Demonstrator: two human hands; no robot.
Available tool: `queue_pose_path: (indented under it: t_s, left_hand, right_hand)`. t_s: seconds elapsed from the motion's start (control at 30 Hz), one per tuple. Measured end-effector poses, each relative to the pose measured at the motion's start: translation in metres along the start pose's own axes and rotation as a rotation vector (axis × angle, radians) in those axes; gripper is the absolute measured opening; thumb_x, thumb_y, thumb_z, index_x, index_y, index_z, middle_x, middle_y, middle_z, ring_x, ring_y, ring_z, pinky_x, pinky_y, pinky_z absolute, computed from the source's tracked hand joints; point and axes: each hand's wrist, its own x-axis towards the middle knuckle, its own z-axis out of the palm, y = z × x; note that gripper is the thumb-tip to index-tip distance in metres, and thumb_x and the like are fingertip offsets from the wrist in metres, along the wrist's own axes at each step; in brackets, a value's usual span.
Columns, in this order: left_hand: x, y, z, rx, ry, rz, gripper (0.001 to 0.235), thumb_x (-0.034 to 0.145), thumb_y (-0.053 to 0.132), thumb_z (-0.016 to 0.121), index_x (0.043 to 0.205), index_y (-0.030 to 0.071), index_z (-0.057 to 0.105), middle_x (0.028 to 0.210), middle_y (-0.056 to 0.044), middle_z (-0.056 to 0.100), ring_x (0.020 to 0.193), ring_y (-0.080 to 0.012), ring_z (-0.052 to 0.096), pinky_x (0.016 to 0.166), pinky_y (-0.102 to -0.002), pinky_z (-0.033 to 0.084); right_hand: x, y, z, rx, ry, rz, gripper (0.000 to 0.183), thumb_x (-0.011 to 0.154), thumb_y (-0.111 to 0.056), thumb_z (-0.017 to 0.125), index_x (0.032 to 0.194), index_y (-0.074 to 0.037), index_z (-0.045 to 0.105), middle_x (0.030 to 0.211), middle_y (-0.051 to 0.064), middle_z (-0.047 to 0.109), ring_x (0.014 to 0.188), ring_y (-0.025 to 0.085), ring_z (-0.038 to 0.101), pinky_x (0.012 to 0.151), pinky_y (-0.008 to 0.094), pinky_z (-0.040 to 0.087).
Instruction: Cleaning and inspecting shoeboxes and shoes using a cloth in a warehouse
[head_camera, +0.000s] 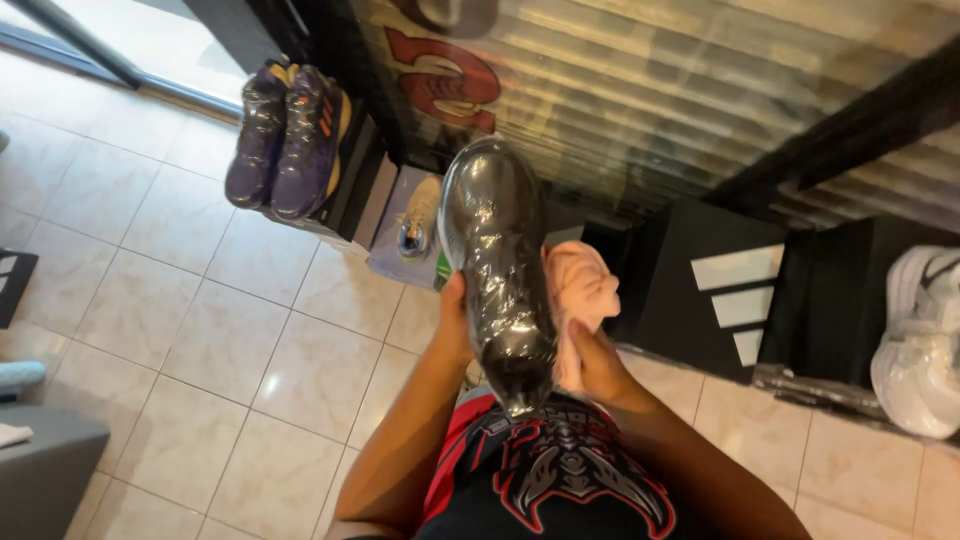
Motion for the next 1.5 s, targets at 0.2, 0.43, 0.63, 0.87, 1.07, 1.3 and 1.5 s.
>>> queue_pose_path:
  t_s: [0.2,0.43,0.63,0.87,1.07,1.3,1.5]
  left_hand:
    - [0.014,-0.005,0.034,0.785,-0.206,0.125,0.082,0.103,0.057,0.048,0.160,0.003,0.024,0.161,-0.030,0.031,0.150,-0.0406,0.029,0.125,-0.055,0.022]
    - [0.034,-0.102,0.059,0.739,-0.282,-0.353,0.095,0.095,0.039,0.070,0.165,0.012,0.011,0.158,-0.034,0.029,0.144,-0.0456,0.033,0.112,-0.058,0.038]
    - [0.030,-0.175,0.081,1.066,-0.118,-0.607,0.126,0.074,0.048,0.087,0.167,0.025,0.005,0.153,-0.032,0.043,0.139,-0.0462,0.049,0.110,-0.053,0.045]
    - [0.068,-0.213,-0.010,1.372,0.114,-0.550,0.124,0.071,0.044,0.087,0.166,0.015,0.014,0.158,-0.027,0.038,0.140,-0.0457,0.048,0.112,-0.053,0.046]
    - [0.124,-0.223,-0.113,1.412,0.156,-0.583,0.121,0.072,0.046,0.086,0.167,0.016,0.017,0.160,-0.021,0.038,0.144,-0.0425,0.043,0.117,-0.052,0.042]
    - [0.174,-0.213,-0.204,1.397,0.184,-0.726,0.121,0.072,0.049,0.083,0.167,0.020,0.014,0.162,-0.019,0.034,0.144,-0.0417,0.042,0.118,-0.052,0.040]
    - [0.202,-0.191,-0.253,1.394,0.129,-0.774,0.118,0.072,0.040,0.084,0.166,0.017,0.016,0.160,-0.020,0.038,0.144,-0.0427,0.043,0.118,-0.051,0.041]
  right_hand:
    - [-0.020,-0.042,-0.002,0.498,0.346,0.178,0.043,0.097,-0.029,0.067,0.130,-0.003,0.063,0.107,0.018,0.074,0.093,0.030,0.074,0.081,0.045,0.061]
    - [-0.033,-0.012,-0.100,0.296,0.501,0.074,0.017,0.101,-0.016,0.060,0.092,-0.001,0.058,0.065,0.015,0.055,0.054,0.020,0.052,0.050,0.029,0.042]
    - [-0.041,-0.019,-0.132,0.232,0.590,0.280,0.031,0.100,-0.026,0.069,0.082,-0.003,0.060,0.053,0.018,0.061,0.041,0.020,0.058,0.040,0.031,0.046]
    - [0.010,0.089,-0.154,0.192,0.375,0.302,0.025,0.102,-0.019,0.057,0.086,0.000,0.057,0.038,0.019,0.052,0.022,0.024,0.049,0.027,0.029,0.038]
    - [0.059,0.170,-0.119,0.215,0.421,0.500,0.028,0.097,-0.028,0.067,0.100,-0.001,0.059,0.046,0.021,0.057,0.023,0.025,0.049,0.019,0.031,0.035]
    - [0.116,0.327,-0.148,0.050,0.663,0.728,0.026,0.080,-0.019,0.077,0.099,-0.002,0.073,0.079,0.018,0.066,0.068,0.025,0.059,0.058,0.037,0.046]
    - [0.150,0.440,-0.148,1.136,-0.395,0.323,0.039,0.104,-0.042,0.043,0.074,-0.017,0.045,0.061,-0.004,0.027,0.046,0.012,0.034,0.047,0.029,0.036]
